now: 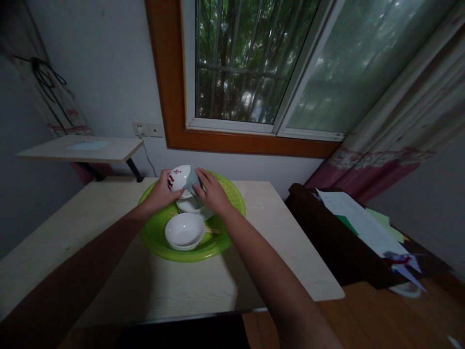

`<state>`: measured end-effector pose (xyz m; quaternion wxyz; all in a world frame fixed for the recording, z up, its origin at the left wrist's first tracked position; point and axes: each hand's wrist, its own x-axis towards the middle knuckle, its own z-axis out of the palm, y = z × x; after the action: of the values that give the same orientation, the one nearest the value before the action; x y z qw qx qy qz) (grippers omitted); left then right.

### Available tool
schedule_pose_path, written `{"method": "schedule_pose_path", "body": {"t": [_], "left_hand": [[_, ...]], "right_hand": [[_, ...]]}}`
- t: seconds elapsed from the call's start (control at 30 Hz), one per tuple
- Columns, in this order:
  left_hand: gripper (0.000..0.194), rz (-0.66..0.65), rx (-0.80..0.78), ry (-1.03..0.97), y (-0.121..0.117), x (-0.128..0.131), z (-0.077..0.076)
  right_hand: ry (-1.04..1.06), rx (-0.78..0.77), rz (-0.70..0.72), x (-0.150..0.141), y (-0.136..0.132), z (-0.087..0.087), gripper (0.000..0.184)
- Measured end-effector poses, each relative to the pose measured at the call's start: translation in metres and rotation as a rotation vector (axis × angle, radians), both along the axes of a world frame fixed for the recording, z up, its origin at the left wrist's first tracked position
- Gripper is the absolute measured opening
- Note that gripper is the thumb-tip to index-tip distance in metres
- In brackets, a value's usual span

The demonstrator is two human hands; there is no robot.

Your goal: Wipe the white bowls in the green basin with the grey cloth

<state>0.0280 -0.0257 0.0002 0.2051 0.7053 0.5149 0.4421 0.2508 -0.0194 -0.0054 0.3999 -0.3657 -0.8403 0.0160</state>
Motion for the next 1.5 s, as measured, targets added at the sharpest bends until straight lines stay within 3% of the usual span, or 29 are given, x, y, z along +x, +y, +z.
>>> {"method": "schedule_pose_path", "body": {"t": [0.2,0.33,0.5,0.7,0.93,1.1,1.3,1.5], "left_hand": [[0.063,0.018,-0.038,-0.131,0.0,-0.003,0.004],[0.063,-0.073,-0.102,-0.31,0.001,-0.003,0.002],[0.064,-0.184,-0.2,-0.408,0.004,-0.003,-0.003],[0.078,-0.228,-0.267,-0.405,0.005,-0.001,-0.005],[0.094,-0.406,-0.329,-0.571,0.008,-0.008,0.001],[0.09,-0.48,-0.384,-0.652,0.011,-0.014,0.002],[0.082,-0.483,-0.479,-0.799,0.01,-0.015,0.006],[0.059,-0.578,-0.576,-0.849,0.01,-0.016,0.017]], "right_hand": [[0.142,-0.196,0.043,0.002,0.008,-0.012,0.064],[0.249,-0.431,0.144,0.0,0.009,-0.018,0.074],[0.387,-0.561,0.223,0.0,0.01,-0.024,0.082],[0.464,-0.588,0.151,0.002,0.014,-0.025,0.071],[0.65,-0.771,0.174,0.002,0.011,-0.016,0.057],[0.624,-0.767,0.172,0.0,0.008,-0.012,0.05],[0.557,-0.615,0.147,-0.002,0.009,-0.009,0.053],[0.54,-0.598,0.124,-0.003,0.008,-0.004,0.049]]}}
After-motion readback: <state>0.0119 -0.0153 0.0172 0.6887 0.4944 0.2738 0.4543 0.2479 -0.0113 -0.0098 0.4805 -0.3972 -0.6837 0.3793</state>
